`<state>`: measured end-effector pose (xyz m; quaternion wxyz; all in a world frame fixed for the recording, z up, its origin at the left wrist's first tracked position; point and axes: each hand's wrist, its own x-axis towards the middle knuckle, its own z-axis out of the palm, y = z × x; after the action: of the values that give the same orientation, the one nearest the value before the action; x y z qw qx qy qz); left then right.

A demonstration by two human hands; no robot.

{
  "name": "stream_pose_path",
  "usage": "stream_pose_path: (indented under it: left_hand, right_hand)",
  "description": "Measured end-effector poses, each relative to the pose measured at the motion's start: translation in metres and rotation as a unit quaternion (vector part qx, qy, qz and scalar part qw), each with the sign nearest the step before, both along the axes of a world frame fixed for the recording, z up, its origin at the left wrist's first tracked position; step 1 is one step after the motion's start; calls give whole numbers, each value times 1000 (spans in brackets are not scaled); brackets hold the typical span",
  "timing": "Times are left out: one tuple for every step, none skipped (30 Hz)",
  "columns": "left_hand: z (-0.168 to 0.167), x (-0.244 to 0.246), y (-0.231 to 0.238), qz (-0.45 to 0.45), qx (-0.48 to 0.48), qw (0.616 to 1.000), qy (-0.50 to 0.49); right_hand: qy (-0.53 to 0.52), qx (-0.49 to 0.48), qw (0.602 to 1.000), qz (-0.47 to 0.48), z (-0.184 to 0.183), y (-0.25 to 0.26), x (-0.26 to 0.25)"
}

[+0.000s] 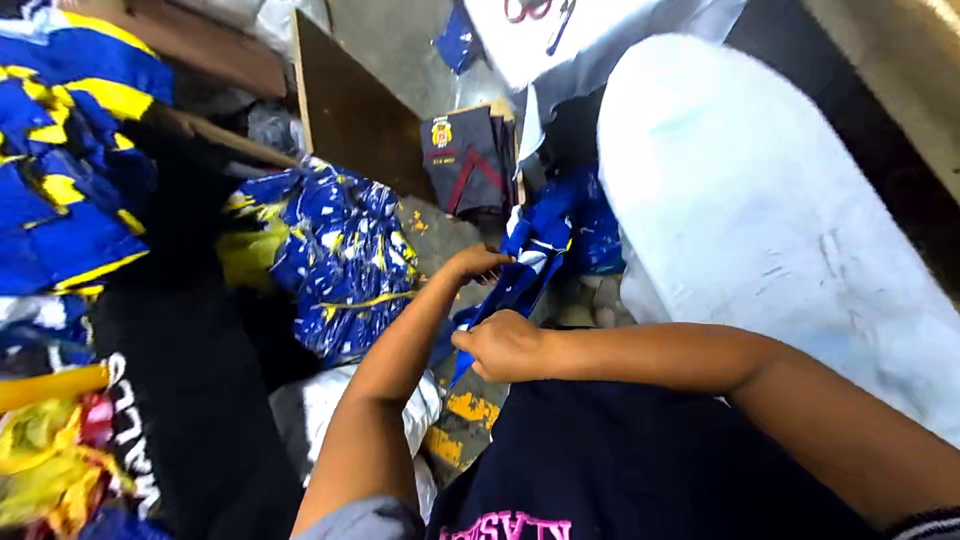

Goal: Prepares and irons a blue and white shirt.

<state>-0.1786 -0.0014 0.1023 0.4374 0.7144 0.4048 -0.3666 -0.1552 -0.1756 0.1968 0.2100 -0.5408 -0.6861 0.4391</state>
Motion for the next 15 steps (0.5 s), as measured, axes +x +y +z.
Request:
stream_pose_path:
  left_hand:
    - [-21, -18, -8, -11, 11, 999, 38]
    - [-39, -36, -19, -19, 8, 997, 80]
    - [-52, -56, -33, -19, -11, 993, 118]
    - [-63, -77, -48, -19, -29, 990, 140]
    - [-70, -95, -61, -16, -41, 989, 140]
    - [-72, -110, -69, -7, -38, 992, 124]
    - [-67, -120, -70, -2, -16, 994, 104]
    - [-59, -126, -66, 7, 18, 996, 86]
    - [-47, -133, -57, 11, 57, 996, 70]
    - [-36, -142, -45, 10, 98, 994, 55]
    - [-24, -153, -33, 3, 141, 989, 43]
    - [-8, -164, -20, -5, 180, 983, 37]
    - [9, -174, -9, -3, 213, 977, 28]
    - [28, -185, -2, 16, 235, 972, 7]
    - [45, -196, 3, 51, 243, 968, -26]
  right_hand:
    - [6, 6, 1000, 23, 3, -7, -15]
    - [15, 10, 999, 41, 5, -14, -28]
    - [24, 6, 998, 62, 6, -21, -40]
    - [30, 0, 996, 83, 5, -27, -51]
    - [34, -13, 994, 104, 5, -33, -61]
    - [36, -25, 992, 121, 5, -37, -69]
    - [35, -34, 990, 134, 4, -41, -77]
    - [31, -43, 988, 147, 5, -45, -85]
    - [29, -47, 986, 158, 5, -47, -94]
    - [27, -46, 984, 170, 6, -48, -105]
    - [28, -40, 983, 178, 8, -49, -114]
    - [31, -31, 982, 185, 10, -48, -123]
    - [36, -22, 981, 192, 11, -46, -131]
    - [43, -12, 979, 198, 11, -44, -139]
    - [52, -1, 977, 205, 9, -43, -146]
